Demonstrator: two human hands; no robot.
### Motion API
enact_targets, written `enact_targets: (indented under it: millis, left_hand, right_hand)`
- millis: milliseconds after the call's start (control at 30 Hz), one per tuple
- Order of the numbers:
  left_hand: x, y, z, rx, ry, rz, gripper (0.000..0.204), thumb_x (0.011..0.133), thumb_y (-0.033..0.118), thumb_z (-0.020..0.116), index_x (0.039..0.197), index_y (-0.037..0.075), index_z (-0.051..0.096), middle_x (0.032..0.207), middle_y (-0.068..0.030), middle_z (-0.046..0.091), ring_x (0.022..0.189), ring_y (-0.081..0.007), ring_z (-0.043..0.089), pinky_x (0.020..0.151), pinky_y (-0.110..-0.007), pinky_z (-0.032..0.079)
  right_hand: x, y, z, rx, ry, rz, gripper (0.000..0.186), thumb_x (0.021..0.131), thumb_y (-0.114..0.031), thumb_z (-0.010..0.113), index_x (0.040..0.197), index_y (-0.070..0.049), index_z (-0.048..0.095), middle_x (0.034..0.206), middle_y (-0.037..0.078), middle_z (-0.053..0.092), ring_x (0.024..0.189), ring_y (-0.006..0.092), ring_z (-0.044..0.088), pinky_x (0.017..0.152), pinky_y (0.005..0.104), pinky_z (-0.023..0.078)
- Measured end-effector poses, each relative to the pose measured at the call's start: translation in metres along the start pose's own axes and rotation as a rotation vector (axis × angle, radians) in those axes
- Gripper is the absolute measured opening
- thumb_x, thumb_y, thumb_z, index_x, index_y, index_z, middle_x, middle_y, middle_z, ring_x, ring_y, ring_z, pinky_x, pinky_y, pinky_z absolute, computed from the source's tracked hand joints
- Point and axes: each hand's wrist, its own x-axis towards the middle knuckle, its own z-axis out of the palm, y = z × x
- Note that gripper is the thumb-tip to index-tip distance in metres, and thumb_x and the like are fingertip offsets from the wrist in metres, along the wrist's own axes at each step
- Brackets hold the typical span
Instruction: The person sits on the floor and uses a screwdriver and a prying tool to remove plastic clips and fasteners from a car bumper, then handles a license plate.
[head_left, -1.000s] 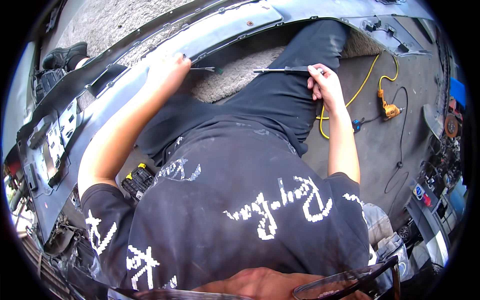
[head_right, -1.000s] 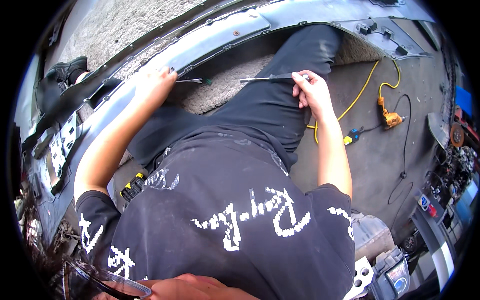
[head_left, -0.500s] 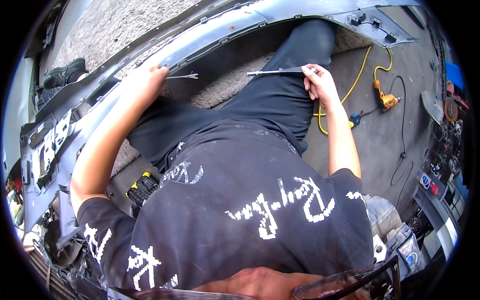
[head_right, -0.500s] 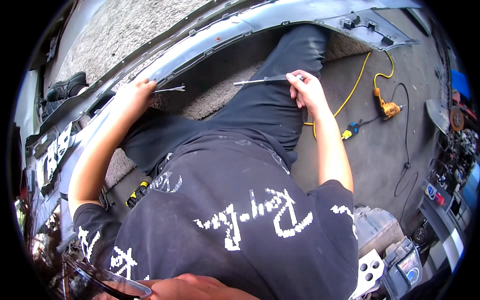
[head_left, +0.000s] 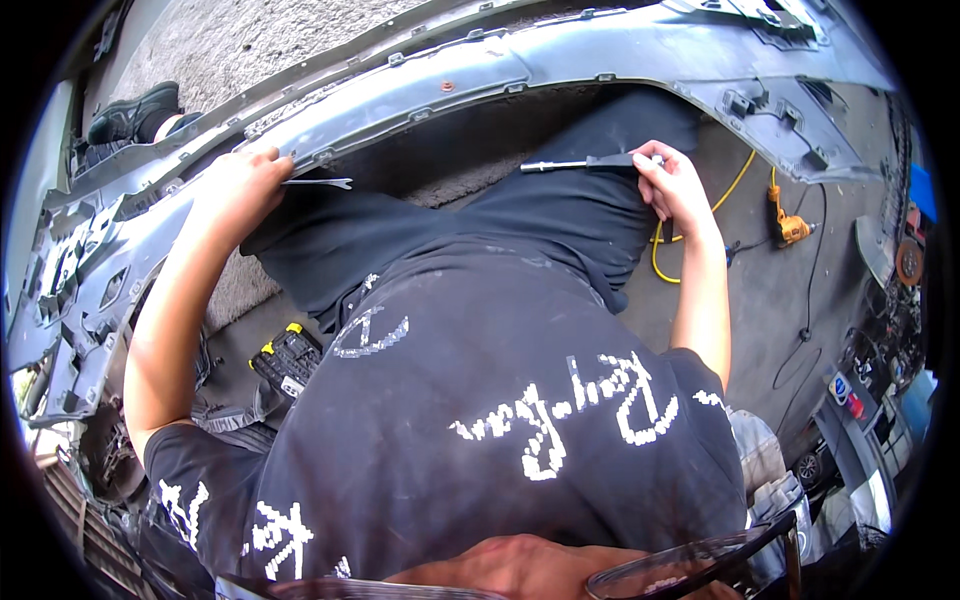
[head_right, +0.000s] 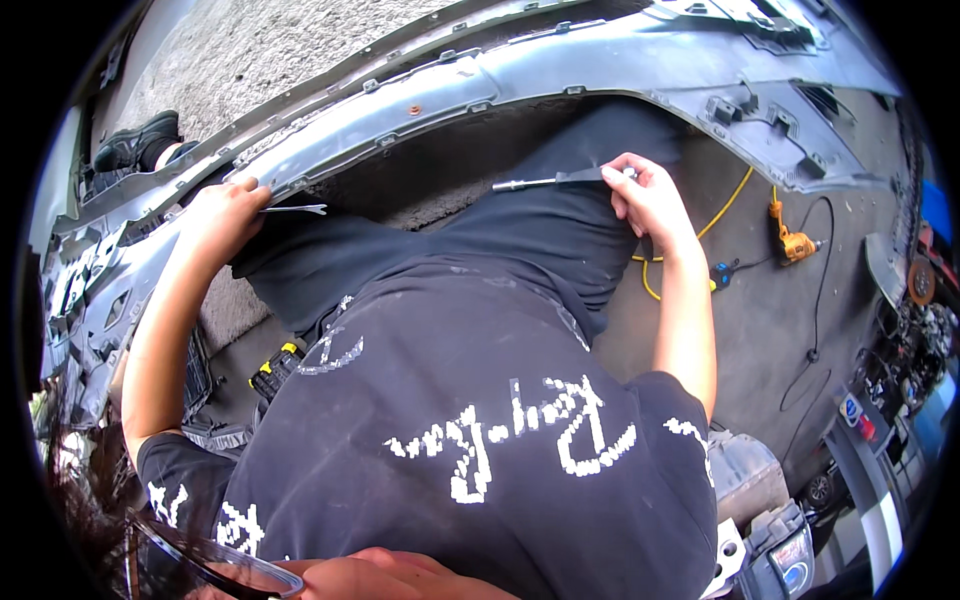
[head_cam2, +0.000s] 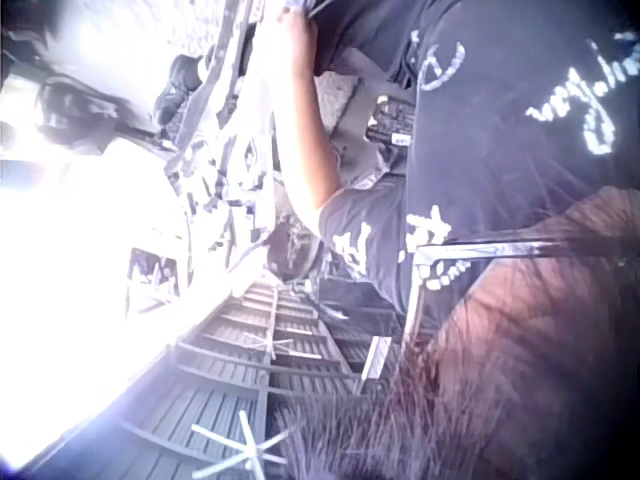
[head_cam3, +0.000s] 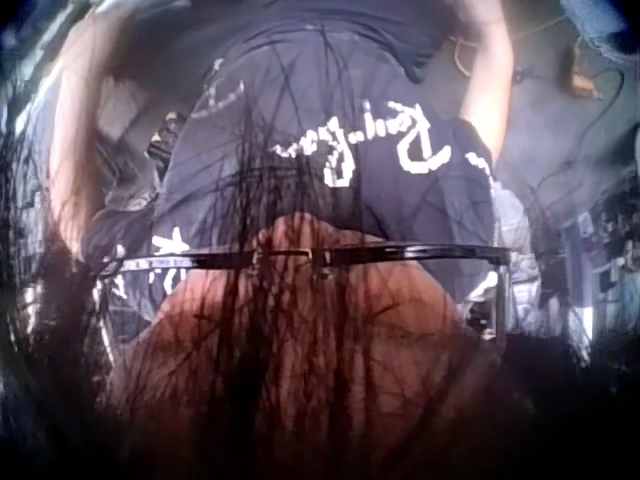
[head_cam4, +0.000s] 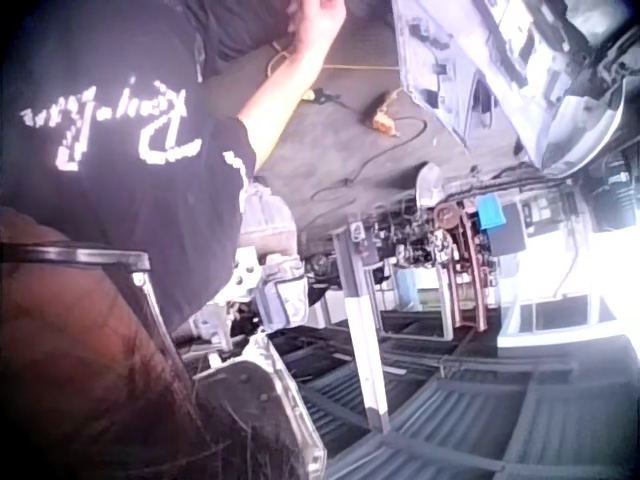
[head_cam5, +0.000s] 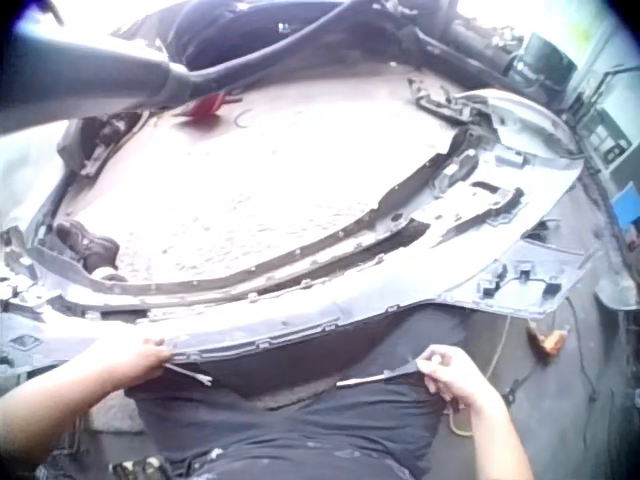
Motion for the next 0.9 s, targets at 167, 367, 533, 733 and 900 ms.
enact_targets:
  millis: [167,367,533,733,900]
  left_hand:
    - [-0.001,0.013,0.0,-0.116,-0.015,-0.075,0.028,0.09,0.016,0.075,0.115,0.009,0.068,0.107,-0.0147,0.069,0.103,-0.0378,0.072,0.087,-0.049,0.059]
    - [0.032,0.018,-0.017,-0.43,0.268,-0.06,0.045,0.103,0.011,0.064,0.147,0.015,0.055,0.128,-0.0201,0.069,0.115,-0.0404,0.069,0.096,-0.05,0.056]
    - [0.068,0.025,-0.023,-0.299,0.209,-0.034,0.046,0.107,0.025,0.062,0.154,0.024,0.059,0.109,-0.0208,0.075,0.104,-0.0401,0.072,0.09,-0.05,0.057]
    - [0.103,0.019,-0.001,-0.289,0.17,0.065,0.041,0.106,0.022,0.064,0.147,0.023,0.066,0.109,-0.021,0.076,0.101,-0.0398,0.073,0.088,-0.05,0.058]
    - [0.112,0.022,-0.012,-0.296,0.184,0.104,0.041,0.104,0.019,0.066,0.145,0.025,0.069,0.111,-0.0192,0.077,0.102,-0.0384,0.074,0.089,-0.05,0.058]
  right_hand:
    - [-0.005,-0.006,0.022,-0.084,-0.022,-0.031,0.026,0.102,-0.031,0.076,0.105,-0.006,0.071,0.064,-0.008,0.049,0.048,0.0012,0.037,0.041,0.0229,0.029]
    - [-0.004,-0.022,0.035,-0.1,0.027,0.03,0.025,0.102,-0.031,0.076,0.105,-0.006,0.072,0.064,-0.008,0.048,0.049,0.0015,0.038,0.041,0.0231,0.029]
    - [-0.003,-0.03,0.038,-0.168,-0.015,0.023,0.026,0.103,-0.031,0.075,0.105,-0.005,0.072,0.063,-0.004,0.056,0.048,0.0032,0.043,0.04,0.0234,0.032]
    - [0.0,-0.029,0.041,-0.161,-0.024,0.022,0.025,0.104,-0.031,0.074,0.106,-0.005,0.073,0.064,-0.002,0.06,0.047,0.0037,0.045,0.041,0.0233,0.033]
    - [0.0,-0.036,0.032,-0.086,-0.017,-0.022,0.028,0.104,-0.031,0.074,0.11,-0.004,0.072,0.066,0.0,0.062,0.046,0.0038,0.045,0.043,0.0223,0.036]
